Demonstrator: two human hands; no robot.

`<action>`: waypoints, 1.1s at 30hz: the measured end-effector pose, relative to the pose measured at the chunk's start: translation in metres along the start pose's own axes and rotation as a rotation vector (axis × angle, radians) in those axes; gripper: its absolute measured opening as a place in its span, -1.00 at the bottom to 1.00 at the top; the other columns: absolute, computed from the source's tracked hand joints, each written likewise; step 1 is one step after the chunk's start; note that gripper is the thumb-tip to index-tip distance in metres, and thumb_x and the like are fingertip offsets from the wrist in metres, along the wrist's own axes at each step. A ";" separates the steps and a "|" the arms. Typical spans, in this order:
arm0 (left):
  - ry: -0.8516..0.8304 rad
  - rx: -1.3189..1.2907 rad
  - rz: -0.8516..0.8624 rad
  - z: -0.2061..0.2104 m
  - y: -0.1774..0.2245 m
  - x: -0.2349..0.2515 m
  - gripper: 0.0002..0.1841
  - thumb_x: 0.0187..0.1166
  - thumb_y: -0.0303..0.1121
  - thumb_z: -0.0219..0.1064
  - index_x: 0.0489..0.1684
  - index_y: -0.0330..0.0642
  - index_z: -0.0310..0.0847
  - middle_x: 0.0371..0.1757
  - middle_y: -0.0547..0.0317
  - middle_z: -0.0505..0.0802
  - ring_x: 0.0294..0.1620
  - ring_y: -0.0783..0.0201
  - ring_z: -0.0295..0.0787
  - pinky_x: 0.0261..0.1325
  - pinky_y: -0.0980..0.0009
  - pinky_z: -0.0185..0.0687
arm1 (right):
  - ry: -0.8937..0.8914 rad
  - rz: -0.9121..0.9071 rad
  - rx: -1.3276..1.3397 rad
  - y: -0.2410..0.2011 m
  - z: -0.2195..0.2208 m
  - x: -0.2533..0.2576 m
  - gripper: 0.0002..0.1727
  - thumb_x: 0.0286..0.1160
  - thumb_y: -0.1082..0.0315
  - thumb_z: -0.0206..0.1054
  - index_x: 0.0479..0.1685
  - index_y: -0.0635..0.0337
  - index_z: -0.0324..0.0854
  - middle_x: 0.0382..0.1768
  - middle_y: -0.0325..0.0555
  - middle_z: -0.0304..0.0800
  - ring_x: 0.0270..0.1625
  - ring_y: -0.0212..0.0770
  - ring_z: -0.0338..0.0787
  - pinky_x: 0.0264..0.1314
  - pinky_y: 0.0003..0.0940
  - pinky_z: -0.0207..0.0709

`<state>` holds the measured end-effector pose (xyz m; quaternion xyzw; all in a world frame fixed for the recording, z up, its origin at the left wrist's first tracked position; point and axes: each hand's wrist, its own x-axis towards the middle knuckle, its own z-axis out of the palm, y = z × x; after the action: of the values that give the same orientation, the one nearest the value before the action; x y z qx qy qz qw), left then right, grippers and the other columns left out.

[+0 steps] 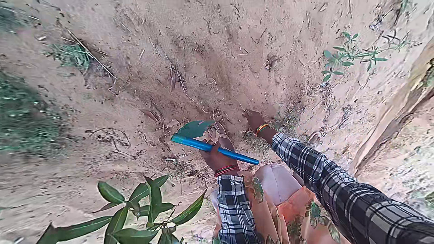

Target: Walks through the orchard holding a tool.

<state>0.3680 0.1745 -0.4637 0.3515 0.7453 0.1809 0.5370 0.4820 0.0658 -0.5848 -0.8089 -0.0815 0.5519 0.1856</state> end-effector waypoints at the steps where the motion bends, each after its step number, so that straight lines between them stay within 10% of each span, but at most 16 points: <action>1: -0.007 0.004 0.002 0.002 0.000 -0.001 -0.47 0.43 -0.81 0.11 0.41 -0.26 0.27 -0.13 0.19 0.53 -0.33 0.45 0.55 -0.26 0.58 0.55 | -0.050 0.070 -0.115 0.040 0.003 -0.021 -0.55 0.92 0.19 -0.01 0.36 0.36 0.62 0.11 0.42 0.82 0.25 0.40 0.80 0.35 0.36 0.54; 6: -0.086 0.100 -0.049 0.007 -0.005 -0.009 -0.50 0.57 -0.69 0.14 0.51 -0.21 0.26 -0.07 0.18 0.57 -0.26 0.43 0.60 -0.25 0.53 0.57 | -0.505 0.461 -0.516 0.192 -0.008 -0.134 -0.59 0.63 0.40 0.26 0.36 0.47 0.60 0.36 0.48 0.65 0.45 0.46 0.63 0.44 0.43 0.47; 12: -0.378 0.038 -0.223 0.021 -0.037 -0.035 -0.58 0.73 -0.57 0.04 0.52 -0.08 0.21 0.05 0.20 0.64 -0.03 0.29 0.71 0.00 0.27 0.73 | -0.291 0.204 -0.245 0.054 -0.055 -0.153 0.08 0.41 -0.08 0.57 0.90 0.13 0.07 0.89 0.14 0.03 0.92 0.16 0.02 0.89 0.28 -0.16; 14: -0.600 -0.059 -0.272 0.025 -0.046 -0.042 -0.60 0.74 -0.57 -0.03 0.50 -0.05 0.19 0.17 0.18 0.72 0.15 0.22 0.76 0.22 0.16 0.73 | -0.248 0.092 -0.138 0.052 -0.038 -0.157 0.09 0.33 -0.13 0.61 0.87 0.04 0.14 0.69 0.15 0.44 0.74 0.15 0.41 0.80 0.28 0.10; 16: -0.827 -0.069 -0.276 0.033 -0.048 -0.051 -0.45 0.71 -0.53 -0.06 0.73 -0.09 0.08 0.51 0.08 0.65 0.45 0.17 0.65 0.48 0.14 0.59 | -0.201 0.084 -0.034 0.070 -0.040 -0.151 -0.32 0.62 -0.07 0.39 0.59 0.16 0.46 0.23 0.25 0.80 0.30 0.24 0.79 0.40 0.26 0.53; 19: -0.998 0.059 -0.204 0.041 -0.046 -0.057 -0.28 0.66 -0.39 -0.05 0.91 0.01 -0.14 0.84 0.11 0.31 0.77 0.13 0.32 0.68 0.04 0.36 | -0.055 0.114 -0.007 0.075 -0.092 -0.132 -0.47 0.73 -0.06 0.28 0.28 0.27 0.63 -0.07 0.26 0.83 0.05 0.27 0.84 0.15 0.29 0.62; 26: -0.561 0.369 -0.163 0.046 -0.090 -0.072 -0.56 0.84 -0.42 -0.05 0.68 -0.18 0.25 0.43 0.01 0.67 0.17 0.24 0.73 0.20 0.28 0.65 | 0.514 -0.269 -0.181 0.071 -0.279 -0.063 -0.47 0.70 0.03 0.33 0.52 0.11 0.55 -0.04 0.19 0.88 -0.02 0.26 0.88 0.04 0.28 0.66; 29: -0.648 0.462 -0.142 0.050 -0.103 -0.083 -0.58 0.84 -0.38 -0.07 0.65 -0.18 0.26 0.31 0.06 0.72 0.07 0.28 0.76 0.14 0.31 0.67 | 0.608 -0.245 -0.154 0.136 -0.329 -0.030 -0.53 0.72 0.11 0.28 0.39 0.30 0.54 -0.02 0.28 0.84 0.06 0.28 0.85 0.21 0.22 0.62; 33: -0.673 0.615 -0.139 0.053 -0.113 -0.093 -0.56 0.87 -0.39 -0.05 0.68 -0.24 0.26 0.37 -0.08 0.71 0.13 0.22 0.73 0.17 0.28 0.63 | 0.483 0.263 0.078 0.324 -0.303 -0.055 -0.54 0.70 0.20 0.30 0.35 0.41 0.56 0.05 0.45 0.77 0.10 0.36 0.80 0.24 0.36 0.55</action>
<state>0.3960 0.0238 -0.4929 0.4829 0.5704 -0.2094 0.6306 0.7175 -0.3137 -0.5666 -0.9129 0.0921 0.3651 0.1574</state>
